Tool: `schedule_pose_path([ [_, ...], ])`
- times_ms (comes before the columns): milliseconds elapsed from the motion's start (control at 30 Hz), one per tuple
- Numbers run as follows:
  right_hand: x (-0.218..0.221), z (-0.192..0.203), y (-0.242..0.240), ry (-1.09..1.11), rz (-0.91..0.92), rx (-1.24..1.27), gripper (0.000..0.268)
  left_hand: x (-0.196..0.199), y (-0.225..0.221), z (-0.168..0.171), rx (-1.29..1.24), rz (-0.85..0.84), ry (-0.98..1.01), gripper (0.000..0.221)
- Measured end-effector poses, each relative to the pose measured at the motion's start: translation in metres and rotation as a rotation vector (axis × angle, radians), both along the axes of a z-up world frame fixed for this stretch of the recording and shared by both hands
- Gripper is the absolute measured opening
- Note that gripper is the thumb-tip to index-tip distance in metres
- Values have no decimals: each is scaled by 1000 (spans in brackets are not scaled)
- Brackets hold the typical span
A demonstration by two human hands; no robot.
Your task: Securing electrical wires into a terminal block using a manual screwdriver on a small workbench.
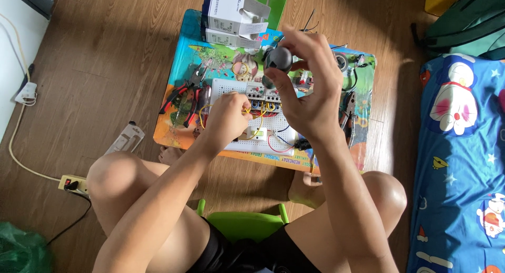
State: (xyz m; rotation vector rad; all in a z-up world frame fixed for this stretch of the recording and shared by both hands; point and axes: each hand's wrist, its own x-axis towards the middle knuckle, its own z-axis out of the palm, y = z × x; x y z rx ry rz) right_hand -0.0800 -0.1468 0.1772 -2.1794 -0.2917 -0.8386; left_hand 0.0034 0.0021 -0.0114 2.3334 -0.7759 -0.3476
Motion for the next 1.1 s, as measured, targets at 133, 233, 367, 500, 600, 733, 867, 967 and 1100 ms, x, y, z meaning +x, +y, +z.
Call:
schedule_pose_path([
  [133, -1, 10, -3, 51, 30, 50, 33, 3, 0, 1, 68, -5, 10, 16],
  [233, -3, 16, -10, 21, 41, -49, 18, 6, 1, -4, 87, 6, 71, 27],
  [367, -5, 17, -22, 47, 101, -38, 18, 9, 0, -13, 56, -6, -4, 27],
  [500, -8, 14, -25, 62, 108, 27, 16, 3, 2, 1, 12, -3, 2, 19],
  [600, -13, 16, -21, 101, 134, -28, 22, 0, 2, 3, 79, 26, -18, 16],
  [733, -15, 19, -13, 151, 254, 9, 31, -1, 4, 5, 45, 29, -48, 19],
  [867, -12, 18, -7, 126, 226, 8, 30, 2, 4, 8, -8, 7, 4, 17],
  [967, -9, 17, -8, 127, 233, 7, 29, 5, 5, 9, -89, 26, -10, 15],
  [1100, -8, 15, -8, 125, 209, 42, 28, 3, 9, 17, -244, 11, -19, 24],
])
